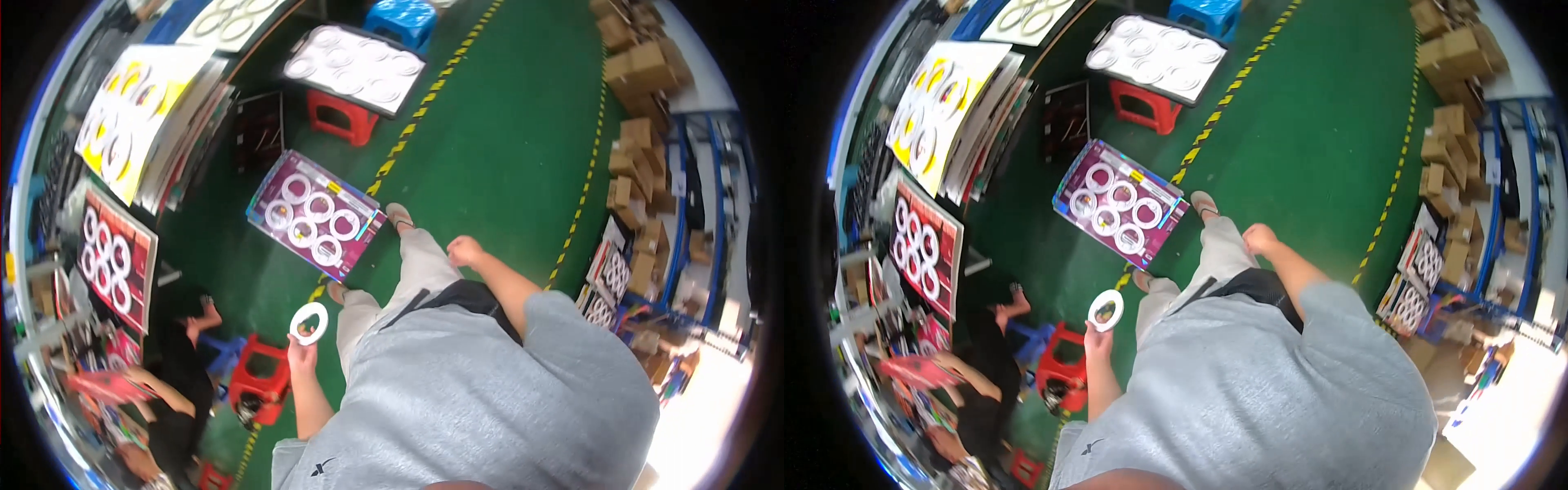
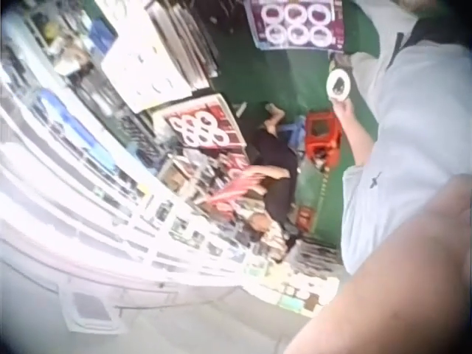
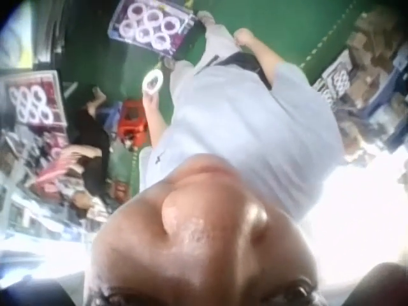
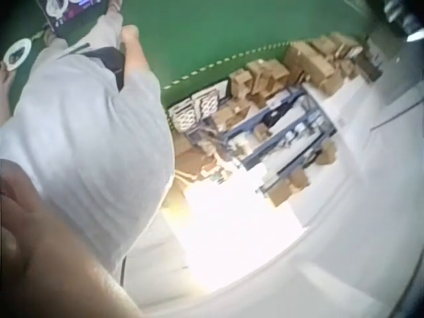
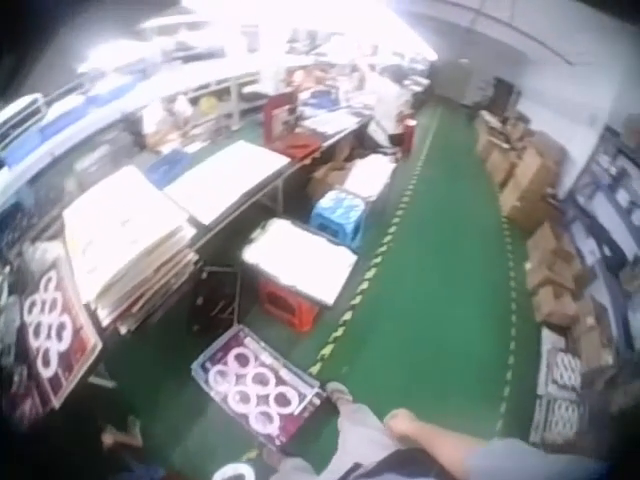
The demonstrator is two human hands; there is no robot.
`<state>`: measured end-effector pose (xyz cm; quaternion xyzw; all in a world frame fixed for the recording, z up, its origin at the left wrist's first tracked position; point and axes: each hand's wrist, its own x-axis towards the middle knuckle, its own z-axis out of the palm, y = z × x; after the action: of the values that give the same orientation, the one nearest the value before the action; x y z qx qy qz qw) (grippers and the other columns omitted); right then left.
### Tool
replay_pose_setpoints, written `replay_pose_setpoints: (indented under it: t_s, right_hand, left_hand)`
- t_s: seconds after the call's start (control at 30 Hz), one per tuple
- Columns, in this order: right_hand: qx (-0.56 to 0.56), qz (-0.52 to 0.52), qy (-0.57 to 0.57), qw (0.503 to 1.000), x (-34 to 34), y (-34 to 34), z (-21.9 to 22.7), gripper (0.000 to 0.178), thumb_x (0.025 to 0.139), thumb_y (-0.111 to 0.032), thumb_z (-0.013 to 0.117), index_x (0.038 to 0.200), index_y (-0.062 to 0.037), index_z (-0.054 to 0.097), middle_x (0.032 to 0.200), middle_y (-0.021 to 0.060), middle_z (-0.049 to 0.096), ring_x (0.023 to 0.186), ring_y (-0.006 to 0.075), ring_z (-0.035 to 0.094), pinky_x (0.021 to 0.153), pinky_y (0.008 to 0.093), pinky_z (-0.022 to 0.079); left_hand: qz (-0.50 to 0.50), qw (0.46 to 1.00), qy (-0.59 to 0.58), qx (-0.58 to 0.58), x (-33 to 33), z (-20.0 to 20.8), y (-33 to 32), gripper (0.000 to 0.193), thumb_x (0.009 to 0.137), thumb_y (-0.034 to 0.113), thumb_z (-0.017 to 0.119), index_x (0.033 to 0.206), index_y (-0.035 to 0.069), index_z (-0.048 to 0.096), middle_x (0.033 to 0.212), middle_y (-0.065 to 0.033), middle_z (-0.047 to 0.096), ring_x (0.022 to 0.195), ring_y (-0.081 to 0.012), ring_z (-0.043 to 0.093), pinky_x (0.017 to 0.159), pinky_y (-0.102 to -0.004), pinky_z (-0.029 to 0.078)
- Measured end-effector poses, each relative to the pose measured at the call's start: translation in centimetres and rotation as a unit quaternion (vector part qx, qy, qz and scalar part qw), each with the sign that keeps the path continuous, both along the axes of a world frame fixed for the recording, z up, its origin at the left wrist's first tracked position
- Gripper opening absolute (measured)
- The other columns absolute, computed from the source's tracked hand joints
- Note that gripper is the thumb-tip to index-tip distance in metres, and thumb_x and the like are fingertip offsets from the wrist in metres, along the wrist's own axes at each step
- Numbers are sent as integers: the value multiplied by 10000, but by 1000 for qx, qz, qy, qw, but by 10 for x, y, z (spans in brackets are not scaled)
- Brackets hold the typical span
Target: The person assembles circular plastic electronic components by installing internal gears into a plastic housing and applying adhesive tape to secure parts. The assembly is performed using an assembly press and a pick tool.
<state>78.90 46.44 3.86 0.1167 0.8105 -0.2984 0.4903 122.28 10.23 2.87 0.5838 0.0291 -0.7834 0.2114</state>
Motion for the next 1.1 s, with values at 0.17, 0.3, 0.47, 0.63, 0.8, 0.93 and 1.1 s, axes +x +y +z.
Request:
replay_pose_setpoints:
  t_s: [0.17,0.3,0.47,0.63,0.8,0.93,1.1]
  right_hand:
    - [-18,192,3,981,87,27,-40,184,829,-67,596,952,-31,728,789,98,733,663,197,712,551,343,578]
    - [33,39,39,998,126,9,-48,219,816,-140,615,960,-53,755,792,118,735,675,234,719,620,382,579]
    - [98,12,91,991,159,10,-88,262,861,-209,591,1047,-67,709,1037,214,716,984,395,690,846,474,562]
    - [70,-30,-14,997,179,-11,-94,450,883,-186,598,1295,-14,549,1354,266,553,1201,395,600,1010,491,499]
    - [23,-145,-9,989,223,30,-90,260,856,-168,609,1074,-67,709,1139,212,689,1073,372,667,939,461,534]
    - [107,-271,5,957,224,112,-113,215,838,-152,611,990,-106,755,983,179,728,932,342,712,808,434,566]
    - [71,-426,-110,895,203,247,-153,155,889,-141,575,893,-79,717,802,121,693,730,250,715,578,361,557]
  left_hand:
    - [-96,990,-103,-29,24,11,-100,504,1105,389,277,1338,0,495,1188,-161,611,1081,-296,611,1072,-487,483]
    - [-135,972,-188,-34,36,33,-132,527,1101,406,269,1365,4,483,1238,-184,608,1111,-337,623,1026,-537,526]
    - [-324,936,-139,-18,-25,51,-121,566,1091,462,271,1233,0,566,1063,-138,663,936,-293,651,942,-514,550]
    - [-613,747,-240,-87,-153,57,-72,432,1106,368,346,1252,23,560,1148,-109,614,1031,-250,603,1016,-445,492]
    - [-678,717,-100,-128,-294,60,10,402,1104,370,363,1148,35,582,763,-43,544,702,-199,553,815,-449,539]
    - [-670,731,-47,-123,-365,50,70,394,1100,359,391,1214,26,570,768,-25,551,684,-156,548,726,-370,538]
    - [-637,766,-54,-65,-426,64,131,366,1096,364,412,1153,36,564,712,-2,475,623,-143,471,713,-354,501]
